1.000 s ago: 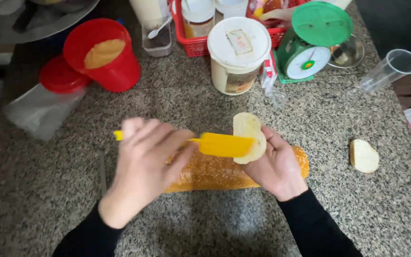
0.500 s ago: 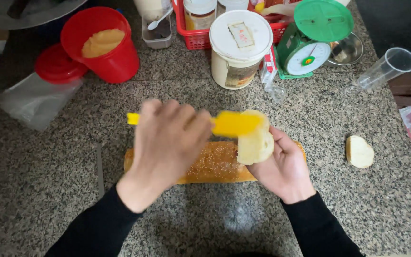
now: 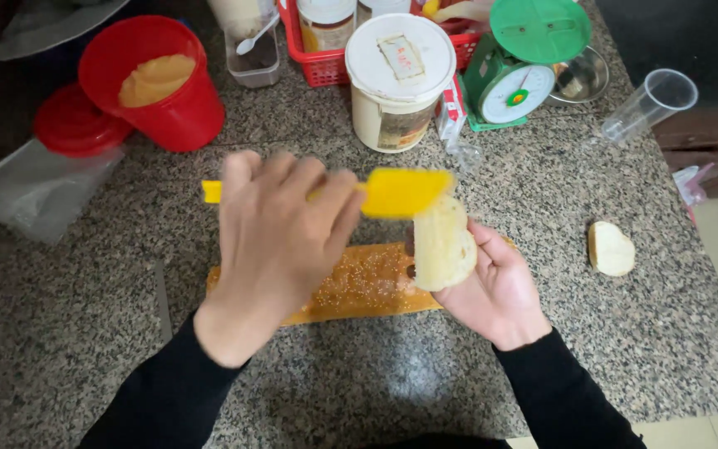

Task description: Slicing a large sesame-seeded loaf of bread on a kitchen counter

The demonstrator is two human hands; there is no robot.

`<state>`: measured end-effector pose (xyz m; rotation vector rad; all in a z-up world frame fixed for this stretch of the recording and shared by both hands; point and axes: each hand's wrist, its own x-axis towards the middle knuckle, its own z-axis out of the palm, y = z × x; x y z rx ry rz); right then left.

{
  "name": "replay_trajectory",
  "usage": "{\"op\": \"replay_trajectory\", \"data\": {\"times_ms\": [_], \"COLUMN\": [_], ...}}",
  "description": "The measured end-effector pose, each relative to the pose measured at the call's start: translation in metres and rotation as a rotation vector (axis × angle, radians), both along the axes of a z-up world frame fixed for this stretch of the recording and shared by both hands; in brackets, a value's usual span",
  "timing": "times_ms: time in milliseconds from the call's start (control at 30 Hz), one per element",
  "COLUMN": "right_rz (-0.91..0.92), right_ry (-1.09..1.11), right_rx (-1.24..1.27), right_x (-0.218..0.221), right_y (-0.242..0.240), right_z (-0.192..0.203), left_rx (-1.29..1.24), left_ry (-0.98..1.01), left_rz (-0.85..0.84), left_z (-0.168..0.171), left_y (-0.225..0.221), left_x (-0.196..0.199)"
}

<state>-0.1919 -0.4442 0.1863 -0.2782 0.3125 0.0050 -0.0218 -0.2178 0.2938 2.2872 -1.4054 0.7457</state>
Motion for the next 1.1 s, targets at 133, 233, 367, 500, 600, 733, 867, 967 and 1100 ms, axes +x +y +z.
{"op": "replay_trajectory", "data": {"times_ms": [133,233,367,500,600,733,867,967,1100], "right_rz": [0.025,0.055,0.066,-0.006,-0.053,-0.015,-0.003,-0.005,0.01], "right_ry": [-0.079,-0.119,-0.107,-0.117,-0.073,-0.079,-0.119,-0.084,-0.177], "right_rx": [-0.025,0.023,0.039,0.111,0.102,0.084,0.017,0.034,0.036], "right_x": [-0.002,-0.005,-0.005,-0.01,-0.013,-0.009,-0.009,-0.011,-0.01], "right_y": [0.001,0.006,0.006,-0.005,-0.013,-0.008,-0.004,-0.008,-0.008], "right_z": [0.0,0.0,0.002,0.01,0.005,0.005,0.005,0.002,0.006], "left_rx": [-0.022,0.035,-0.036,0.343,0.483,0.167,0.173,0.119,0.249], "left_ry": [0.103,0.004,0.058,0.623,0.756,0.57,0.444,0.381,0.651], "left_rz": [-0.3,-0.205,-0.149,-0.039,0.191,0.014,0.011,0.088,-0.045], "left_z": [-0.002,-0.001,0.013,0.007,0.027,0.019,0.007,0.012,0.011], "left_y": [-0.013,-0.016,-0.013,-0.005,0.005,0.008,0.001,0.005,-0.002], "left_x": [-0.006,0.002,-0.006,-0.022,-0.011,-0.016,-0.003,0.005,-0.011]}}
